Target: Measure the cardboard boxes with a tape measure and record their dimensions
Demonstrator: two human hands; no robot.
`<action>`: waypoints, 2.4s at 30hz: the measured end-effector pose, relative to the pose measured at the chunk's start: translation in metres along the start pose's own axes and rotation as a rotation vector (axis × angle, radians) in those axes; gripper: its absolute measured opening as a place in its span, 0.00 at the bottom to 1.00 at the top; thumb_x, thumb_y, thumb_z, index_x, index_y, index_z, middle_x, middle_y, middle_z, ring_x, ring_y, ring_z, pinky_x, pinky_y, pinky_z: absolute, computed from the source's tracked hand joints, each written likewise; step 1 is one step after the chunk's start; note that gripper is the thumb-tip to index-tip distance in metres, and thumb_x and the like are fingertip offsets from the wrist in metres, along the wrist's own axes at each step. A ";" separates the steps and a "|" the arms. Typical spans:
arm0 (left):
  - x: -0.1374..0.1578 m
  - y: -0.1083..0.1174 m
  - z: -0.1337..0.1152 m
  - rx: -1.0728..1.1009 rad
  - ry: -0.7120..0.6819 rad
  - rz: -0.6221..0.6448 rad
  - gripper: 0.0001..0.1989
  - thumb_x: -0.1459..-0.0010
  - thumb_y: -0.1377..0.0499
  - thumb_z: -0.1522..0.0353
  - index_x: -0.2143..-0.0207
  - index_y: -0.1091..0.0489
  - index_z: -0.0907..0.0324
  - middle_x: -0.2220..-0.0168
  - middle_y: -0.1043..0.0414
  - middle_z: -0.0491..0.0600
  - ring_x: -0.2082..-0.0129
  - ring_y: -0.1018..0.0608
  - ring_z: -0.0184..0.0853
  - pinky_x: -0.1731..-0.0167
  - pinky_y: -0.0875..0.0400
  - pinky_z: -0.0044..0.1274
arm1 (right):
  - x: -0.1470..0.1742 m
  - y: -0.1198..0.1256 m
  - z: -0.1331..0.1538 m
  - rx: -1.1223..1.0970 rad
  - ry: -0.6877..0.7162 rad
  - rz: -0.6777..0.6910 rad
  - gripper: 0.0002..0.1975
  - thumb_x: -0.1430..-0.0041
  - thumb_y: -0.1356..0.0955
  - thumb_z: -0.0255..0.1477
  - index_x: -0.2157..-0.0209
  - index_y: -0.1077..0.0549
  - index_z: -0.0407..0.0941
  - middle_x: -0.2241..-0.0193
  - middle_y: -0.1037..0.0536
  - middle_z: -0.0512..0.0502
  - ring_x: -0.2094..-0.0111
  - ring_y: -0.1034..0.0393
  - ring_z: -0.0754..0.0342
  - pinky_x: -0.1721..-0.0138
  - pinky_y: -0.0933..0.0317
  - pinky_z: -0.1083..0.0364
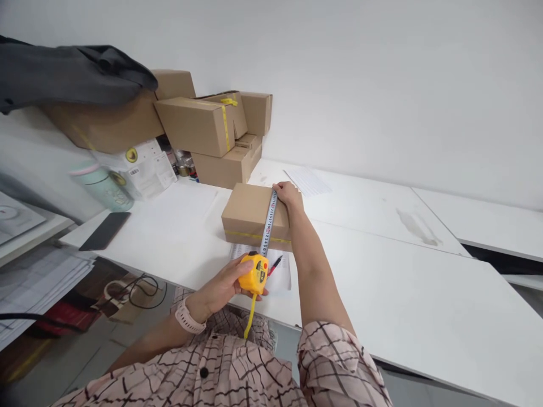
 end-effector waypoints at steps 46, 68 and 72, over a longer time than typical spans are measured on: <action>-0.065 0.013 -0.043 0.045 -0.058 -0.086 0.25 0.46 0.35 0.55 0.54 0.30 0.63 0.58 0.22 0.57 0.70 0.19 0.38 0.71 0.24 0.27 | 0.008 0.049 0.011 -0.280 0.118 -0.220 0.29 0.33 0.45 0.52 0.57 0.23 0.47 0.54 0.19 0.41 0.50 0.28 0.44 0.44 0.40 0.42; -0.029 0.114 -0.161 -0.336 -0.537 -0.300 0.25 0.51 0.33 0.59 0.53 0.35 0.56 0.56 0.28 0.48 0.74 0.22 0.30 0.74 0.22 0.27 | 0.131 0.086 -0.009 -0.052 0.028 -0.188 0.25 0.36 0.38 0.49 0.46 0.26 0.49 0.49 0.21 0.39 0.49 0.28 0.39 0.46 0.38 0.40; -0.039 0.114 -0.175 -0.346 -0.527 -0.310 0.24 0.52 0.32 0.59 0.56 0.34 0.57 0.58 0.27 0.47 0.77 0.23 0.28 0.75 0.22 0.26 | 0.112 0.095 0.009 0.090 0.077 -0.254 0.21 0.34 0.39 0.45 0.54 0.24 0.47 0.49 0.22 0.38 0.47 0.32 0.37 0.48 0.38 0.42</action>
Point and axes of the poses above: each hand's wrist, its own x-axis away from the middle knuckle, its own y-axis out of the back of the hand, z = x × y, the point moved 9 cm from there along -x, towards the middle knuckle
